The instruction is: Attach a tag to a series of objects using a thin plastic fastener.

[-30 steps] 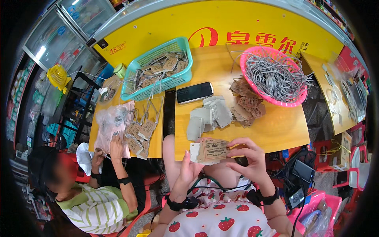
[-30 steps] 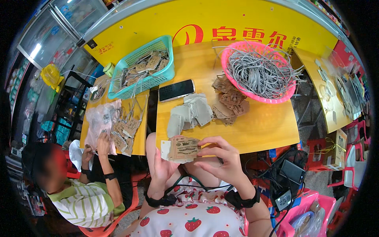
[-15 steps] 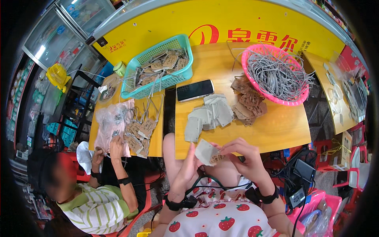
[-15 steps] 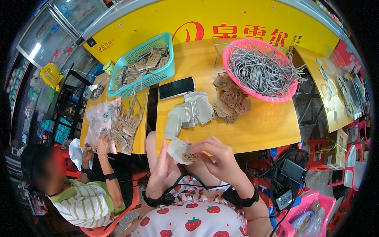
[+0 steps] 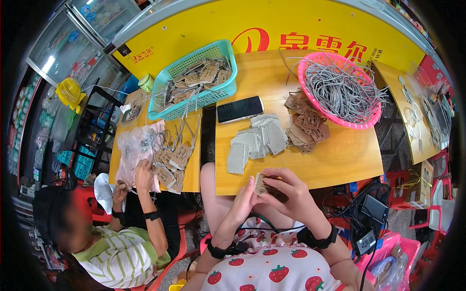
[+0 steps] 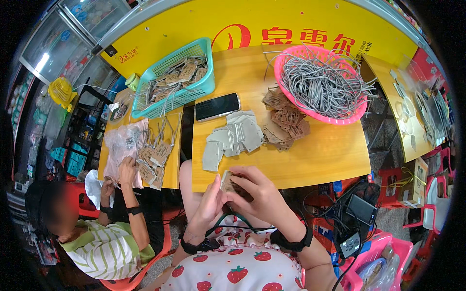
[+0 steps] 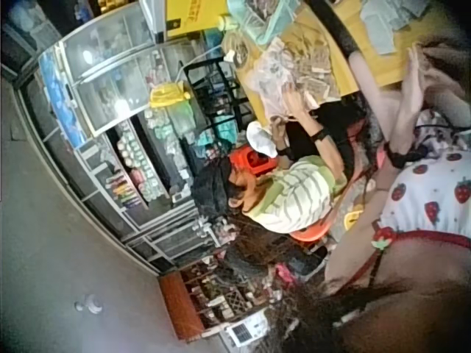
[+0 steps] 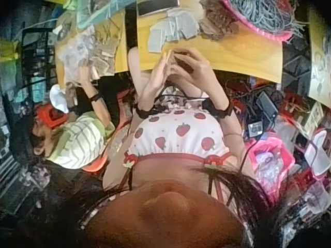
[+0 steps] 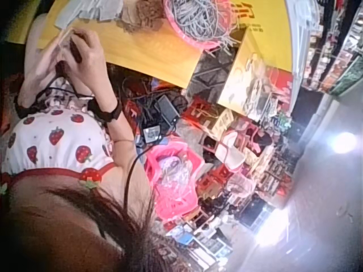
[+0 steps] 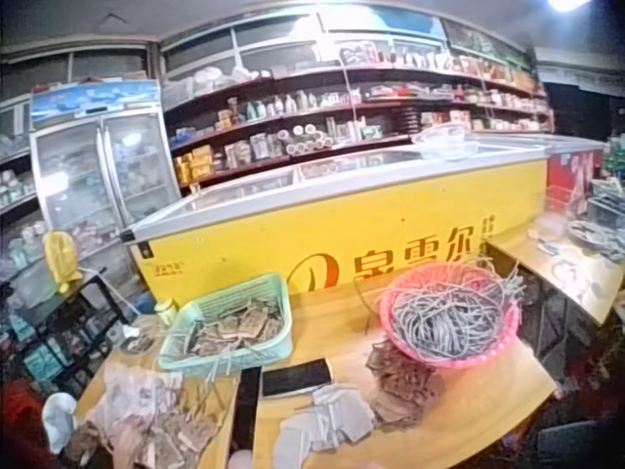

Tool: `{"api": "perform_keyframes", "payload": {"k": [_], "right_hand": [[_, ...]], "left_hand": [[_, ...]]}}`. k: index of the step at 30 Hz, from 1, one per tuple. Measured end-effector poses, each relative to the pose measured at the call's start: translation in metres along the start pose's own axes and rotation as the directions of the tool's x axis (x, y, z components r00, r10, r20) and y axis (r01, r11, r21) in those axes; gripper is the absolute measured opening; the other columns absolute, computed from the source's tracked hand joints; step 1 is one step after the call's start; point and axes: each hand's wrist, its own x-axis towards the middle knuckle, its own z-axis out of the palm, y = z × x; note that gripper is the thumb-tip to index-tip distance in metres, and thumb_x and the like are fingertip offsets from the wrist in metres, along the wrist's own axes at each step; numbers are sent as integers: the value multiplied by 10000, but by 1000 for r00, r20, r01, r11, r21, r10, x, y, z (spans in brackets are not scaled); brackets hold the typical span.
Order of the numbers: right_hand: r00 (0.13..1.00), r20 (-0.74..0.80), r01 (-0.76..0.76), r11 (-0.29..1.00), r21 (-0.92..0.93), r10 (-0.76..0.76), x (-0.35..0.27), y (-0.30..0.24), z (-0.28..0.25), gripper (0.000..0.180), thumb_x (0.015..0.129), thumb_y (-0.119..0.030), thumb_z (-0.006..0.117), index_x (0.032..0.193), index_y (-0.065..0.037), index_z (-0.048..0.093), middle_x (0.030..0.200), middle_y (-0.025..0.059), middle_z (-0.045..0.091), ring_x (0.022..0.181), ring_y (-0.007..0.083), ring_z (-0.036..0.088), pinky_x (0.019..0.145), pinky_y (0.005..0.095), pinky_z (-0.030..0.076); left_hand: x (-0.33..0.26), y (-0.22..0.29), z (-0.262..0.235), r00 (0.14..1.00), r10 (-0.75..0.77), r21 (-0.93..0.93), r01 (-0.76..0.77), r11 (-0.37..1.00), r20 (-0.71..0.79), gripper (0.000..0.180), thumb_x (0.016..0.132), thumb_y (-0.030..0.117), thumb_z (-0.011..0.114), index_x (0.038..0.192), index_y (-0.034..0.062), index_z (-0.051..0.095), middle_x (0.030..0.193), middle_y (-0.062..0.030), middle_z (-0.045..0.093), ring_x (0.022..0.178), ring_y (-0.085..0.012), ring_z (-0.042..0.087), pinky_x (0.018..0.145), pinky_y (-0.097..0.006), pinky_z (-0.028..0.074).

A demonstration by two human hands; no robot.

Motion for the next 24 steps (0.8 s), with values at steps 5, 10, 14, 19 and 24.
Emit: {"api": "perform_keyframes", "payload": {"k": [5, 10, 14, 19, 24], "right_hand": [[997, 9, 71, 992, -109, -71, 0, 7, -7, 417, 682, -137, 784, 1061, -35, 644, 1180, 149, 545, 989, 318, 567, 843, 390, 497], [994, 85, 73, 994, -85, -66, -2, 5, -12, 502, 695, -138, 771, 1168, -77, 618, 1184, 136, 516, 1019, 313, 535, 862, 381, 483], [993, 88, 81, 994, -72, -75, -4, 8, -11, 494, 712, -118, 755, 1182, -77, 609, 1176, 133, 519, 1014, 313, 532, 865, 386, 476], [993, 70, 106, 991, -81, -100, -4, 8, -10, 494, 709, -123, 758, 1179, -75, 612, 1157, 134, 528, 1011, 308, 530, 852, 388, 471], [993, 63, 109, 992, -70, -105, -3, 6, -10, 496, 705, -121, 761, 1175, -71, 612, 1153, 136, 533, 1008, 309, 532, 853, 388, 468]], "left_hand": [[-7, 27, 22, 994, 108, 1, -108, 994, -8, 444, 1032, 297, 354, 1212, -65, 537, 1124, -137, 597, 935, -145, 617, 803, -259, 519], [-11, 31, 27, 951, 295, 226, -269, 936, -93, 367, 1016, 185, 402, 1254, -72, 513, 1169, -110, 595, 959, -134, 597, 814, -248, 488], [-12, 35, 20, 951, 308, 383, -280, 880, -10, 356, 1010, 167, 405, 1249, -70, 519, 1212, -119, 582, 1031, -154, 573, 886, -264, 446], [-14, 42, 25, 930, 366, 408, -349, 844, 38, 359, 1004, 171, 411, 1237, -75, 527, 1166, -142, 590, 1067, -178, 546, 937, -282, 399], [-14, 40, 22, 936, 351, 416, -333, 846, 36, 367, 1005, 179, 403, 1239, -77, 525, 1150, -140, 591, 1062, -182, 548, 939, -279, 398]]}}
